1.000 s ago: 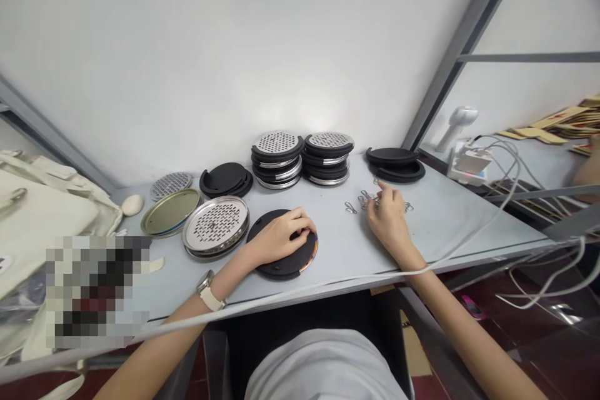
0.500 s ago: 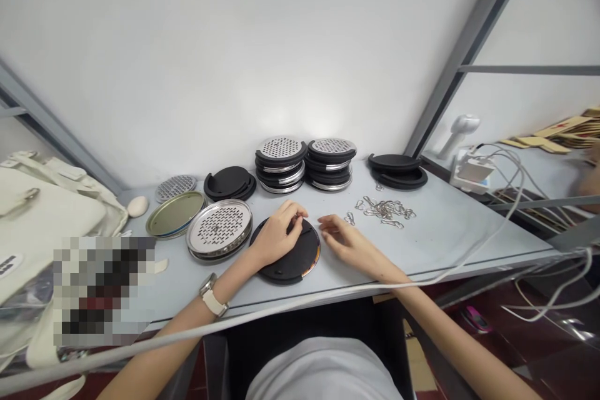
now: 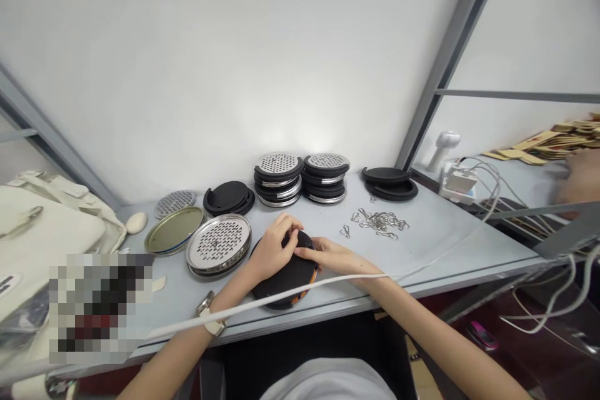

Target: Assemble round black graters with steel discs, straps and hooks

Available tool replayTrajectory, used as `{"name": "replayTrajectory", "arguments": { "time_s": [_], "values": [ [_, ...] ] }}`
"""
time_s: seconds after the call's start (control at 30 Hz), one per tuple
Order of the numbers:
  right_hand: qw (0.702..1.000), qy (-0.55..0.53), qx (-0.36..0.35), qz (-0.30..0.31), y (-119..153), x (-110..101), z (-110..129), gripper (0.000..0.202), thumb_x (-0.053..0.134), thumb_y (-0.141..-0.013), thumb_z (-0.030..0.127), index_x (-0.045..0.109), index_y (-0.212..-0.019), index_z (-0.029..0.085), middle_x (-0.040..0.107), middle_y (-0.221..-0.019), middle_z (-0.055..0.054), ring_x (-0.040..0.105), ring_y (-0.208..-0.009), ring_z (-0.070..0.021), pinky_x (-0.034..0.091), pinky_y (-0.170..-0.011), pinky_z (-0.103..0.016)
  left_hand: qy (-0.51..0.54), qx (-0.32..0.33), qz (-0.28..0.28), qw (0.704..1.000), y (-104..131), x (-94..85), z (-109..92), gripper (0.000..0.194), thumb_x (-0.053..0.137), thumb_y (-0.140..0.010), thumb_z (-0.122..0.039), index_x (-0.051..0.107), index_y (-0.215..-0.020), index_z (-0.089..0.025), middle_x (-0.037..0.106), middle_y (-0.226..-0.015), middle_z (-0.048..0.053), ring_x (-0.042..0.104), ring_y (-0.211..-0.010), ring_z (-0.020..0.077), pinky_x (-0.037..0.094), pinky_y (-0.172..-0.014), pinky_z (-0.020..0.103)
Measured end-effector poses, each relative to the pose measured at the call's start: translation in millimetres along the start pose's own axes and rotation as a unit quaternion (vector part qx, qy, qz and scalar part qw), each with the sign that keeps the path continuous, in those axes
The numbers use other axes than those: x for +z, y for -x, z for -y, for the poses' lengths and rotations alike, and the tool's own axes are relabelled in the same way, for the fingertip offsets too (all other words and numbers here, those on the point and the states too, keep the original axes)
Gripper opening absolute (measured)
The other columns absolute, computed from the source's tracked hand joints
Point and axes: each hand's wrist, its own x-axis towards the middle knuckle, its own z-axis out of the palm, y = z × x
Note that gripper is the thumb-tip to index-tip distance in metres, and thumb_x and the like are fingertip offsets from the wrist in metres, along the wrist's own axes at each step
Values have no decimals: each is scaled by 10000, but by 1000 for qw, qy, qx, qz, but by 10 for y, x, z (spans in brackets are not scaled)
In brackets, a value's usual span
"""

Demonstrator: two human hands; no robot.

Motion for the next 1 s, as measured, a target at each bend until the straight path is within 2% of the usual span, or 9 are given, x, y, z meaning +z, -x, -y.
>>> {"name": "replayTrajectory", "arguments": {
  "time_s": [0.1, 0.2, 0.3, 0.4, 0.53, 0.6, 0.73, 0.83, 1.0],
  "values": [
    [999, -50, -17, -13, 7, 46, -11, 254, 552, -814, 399, 595, -741, 160, 557, -571, 35, 489, -518, -105, 380, -499, -216, 6, 6, -4, 1000, -12, 2, -14, 145, 408, -881, -101, 523, -914, -182, 508, -903, 24, 509, -797, 132, 422, -756, 268],
    [996, -54, -36, -55, 76, -20, 37, 222, 551, -811, 352, 634, -906, 170, 659, -810, -14, 585, -711, -154, 458, -614, -254, 12, 14, -21, 1000, -22, -14, -36, 141, 403, -896, -121, 527, -920, -184, 513, -906, 28, 510, -820, 138, 420, -765, 269],
    [987, -5, -58, -147, 211, -165, 160, 348, 578, -793, 357, 606, -1112, 220, 642, -1100, -50, 580, -1001, -221, 482, -809, -328, 6, 17, -52, 998, -21, -43, -42, 148, 386, -914, -150, 528, -927, -189, 515, -895, 33, 508, -850, 151, 414, -785, 283],
    [972, 85, -121, -185, 376, -309, 293, 360, 526, -837, 334, 560, -1185, 248, 612, -1169, -48, 534, -1109, -237, 447, -913, -365, 4, 15, -75, 997, -10, -50, -26, 163, 371, -928, -190, 534, -936, -190, 516, -892, 39, 502, -839, 155, 410, -774, 288],
    [901, 284, -212, -251, 564, -380, 366, 299, 474, -890, 325, 512, -1174, 239, 623, -1063, -62, 574, -940, -221, 470, -819, -342, 64, -16, -64, 996, -5, -19, 17, 217, 390, -937, -322, 549, -990, -185, 552, -917, 52, 515, -835, 163, 412, -789, 309],
    [837, 412, -258, -251, 599, -364, 344, 278, 497, -875, 285, 525, -1141, 207, 622, -965, -83, 560, -838, -225, 471, -742, -350, 172, -64, -35, 982, -19, -4, 48, 369, 309, -954, -431, 564, -1005, -169, 592, -938, 72, 543, -859, 180, 423, -793, 327],
    [705, 568, -336, -259, 537, -318, 248, 389, 459, -861, 104, 514, -1219, 245, 573, -1134, -113, 508, -962, -255, 431, -831, -425, 409, -168, -10, 897, -66, 17, 116, 722, 59, -911, -616, 579, -1093, -149, 639, -1003, 106, 563, -975, 228, 446, -802, 357],
    [687, 579, -349, -268, 477, -317, 178, 484, 428, -851, 17, 506, -1247, 285, 513, -1257, -102, 461, -1108, -252, 409, -912, -435, 443, -195, -26, 875, -75, 54, 175, 587, 241, -914, -601, 568, -1134, -166, 638, -1045, 87, 552, -998, 226, 447, -804, 343],
    [679, 578, -361, -273, 443, -361, 46, 555, 372, -850, -30, 489, -1276, 306, 460, -1352, -82, 383, -1264, -237, 357, -1007, -469, 365, -193, -37, 910, -6, 142, 271, 360, 416, -910, -463, 590, -952, -150, 637, -927, 58, 555, -817, 180, 444, -720, 306]
  ]
}}
